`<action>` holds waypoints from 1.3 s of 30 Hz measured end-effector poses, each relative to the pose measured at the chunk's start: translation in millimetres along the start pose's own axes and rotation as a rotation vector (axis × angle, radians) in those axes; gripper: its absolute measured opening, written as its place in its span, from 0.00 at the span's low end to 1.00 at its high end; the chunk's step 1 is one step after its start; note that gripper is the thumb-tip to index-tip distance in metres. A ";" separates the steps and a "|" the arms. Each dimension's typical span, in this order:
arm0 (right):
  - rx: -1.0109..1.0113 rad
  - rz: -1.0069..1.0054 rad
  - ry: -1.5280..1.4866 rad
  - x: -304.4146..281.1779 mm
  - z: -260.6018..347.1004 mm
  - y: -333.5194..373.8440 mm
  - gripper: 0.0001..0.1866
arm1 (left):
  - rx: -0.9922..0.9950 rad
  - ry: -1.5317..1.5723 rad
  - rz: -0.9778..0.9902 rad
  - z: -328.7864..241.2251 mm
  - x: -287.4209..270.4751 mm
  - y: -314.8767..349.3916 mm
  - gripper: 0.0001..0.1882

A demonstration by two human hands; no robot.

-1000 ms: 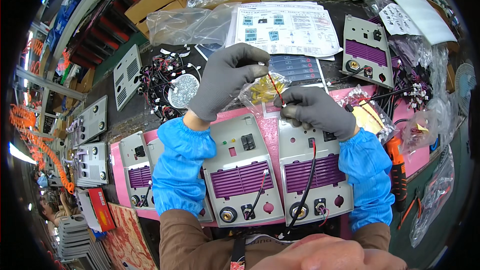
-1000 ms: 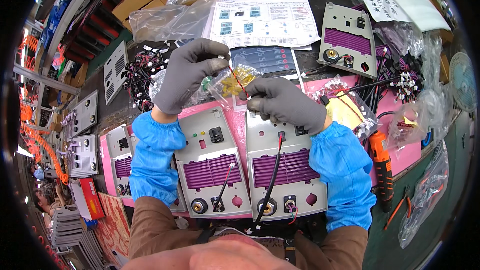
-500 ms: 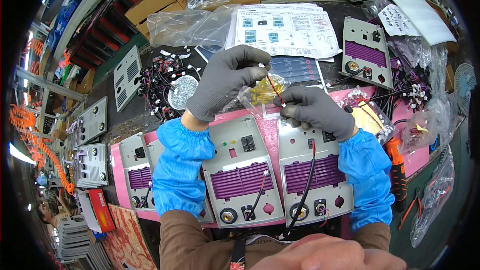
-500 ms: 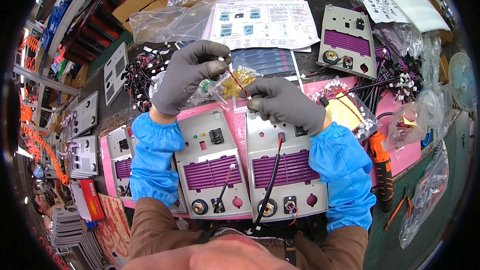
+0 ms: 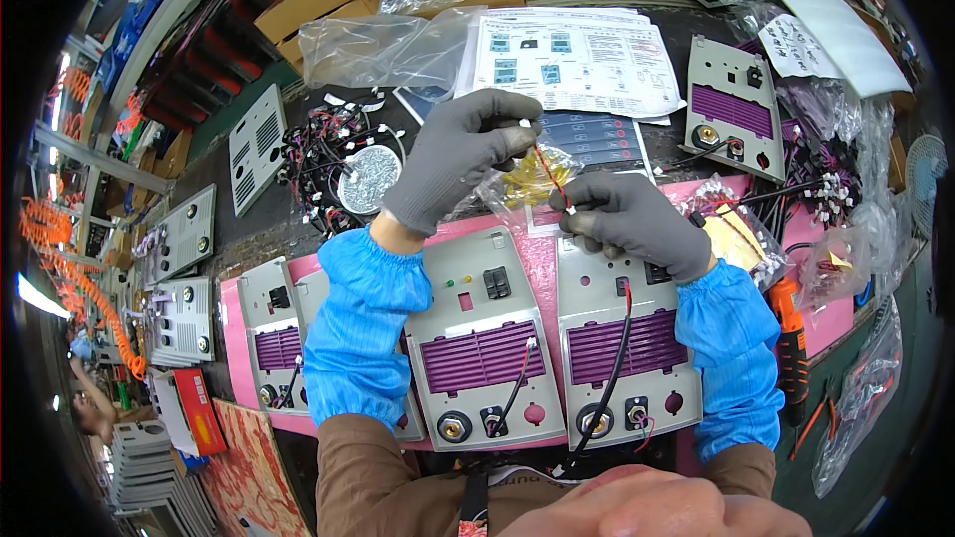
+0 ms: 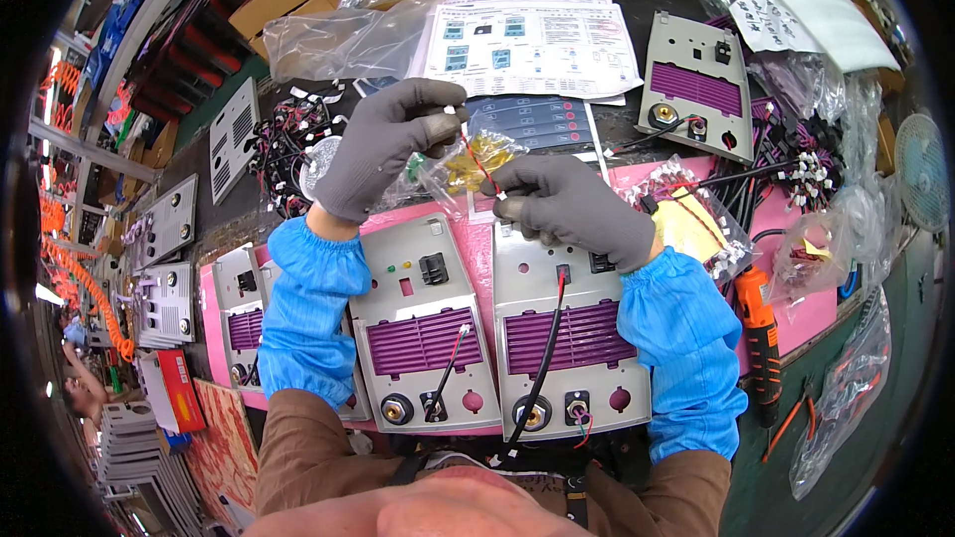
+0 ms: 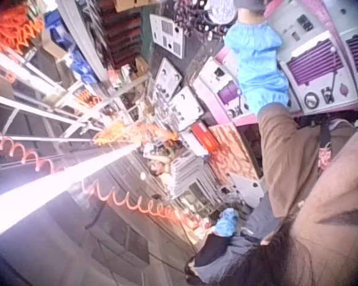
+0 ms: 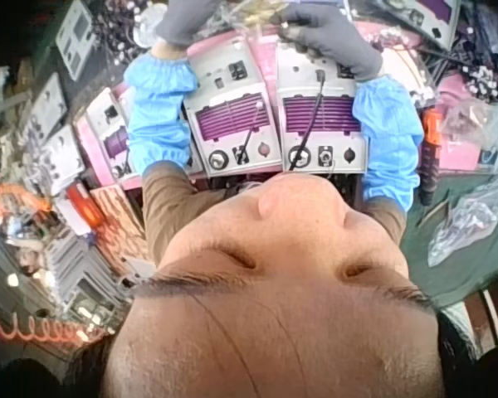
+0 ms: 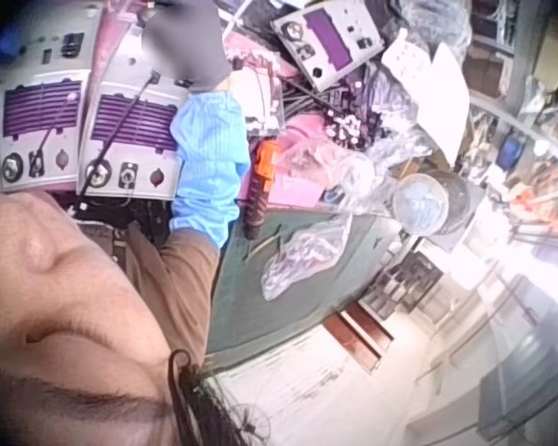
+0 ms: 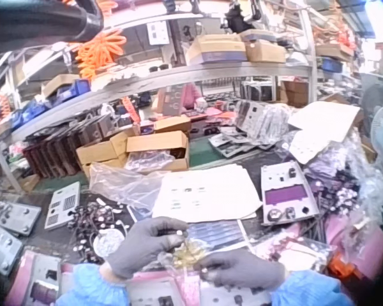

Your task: The person assembles electronic devices on a pink workbench, using a soldering iron to connect wires to metal chassis units. They handle multiple chassis, wires, and small components, performing soldering and inspection steps.

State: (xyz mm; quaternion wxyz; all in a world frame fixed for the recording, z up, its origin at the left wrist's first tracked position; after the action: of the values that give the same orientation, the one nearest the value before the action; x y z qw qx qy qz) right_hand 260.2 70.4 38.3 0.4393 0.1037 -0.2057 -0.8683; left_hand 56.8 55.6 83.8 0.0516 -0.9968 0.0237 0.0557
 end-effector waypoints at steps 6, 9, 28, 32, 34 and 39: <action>0.004 -0.006 -0.009 -1.1 1.9 2.9 0.17 | 0.007 0.094 0.056 -0.6 2.6 0.4 0.24; -0.022 0.006 -0.038 -0.5 1.4 2.6 0.17 | 0.017 0.095 0.067 0.5 0.5 1.2 0.25; -0.042 0.018 -0.037 -0.7 1.4 3.4 0.17 | -0.040 0.192 -0.006 13.0 3.0 -2.8 0.18; -0.044 0.034 -0.065 -0.1 0.7 3.3 0.16 | -0.053 0.309 -0.006 20.3 5.0 -4.8 0.19; -0.030 0.024 -0.036 -0.2 0.5 3.6 0.16 | -0.065 0.358 -0.001 22.5 5.7 -4.6 0.20; -0.054 0.022 -0.012 0.5 0.8 4.8 0.16 | -0.095 0.445 0.013 27.7 7.3 -5.1 0.21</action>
State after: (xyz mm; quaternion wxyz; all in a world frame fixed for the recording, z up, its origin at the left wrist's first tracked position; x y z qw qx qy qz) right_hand 263.1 67.7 41.2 0.4503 0.0843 -0.1859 -0.8692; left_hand 61.3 63.3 56.2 -0.0023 -0.9857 0.0381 -0.1642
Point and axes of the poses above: each hand's wrist, its own y-axis away from the middle knuckle, its own x-axis out of the palm, z = x × y, the point moved 4 cm from there along -y, towards the middle knuckle, and after that the axes turned 8 degrees about x, right-handed, at the moved point
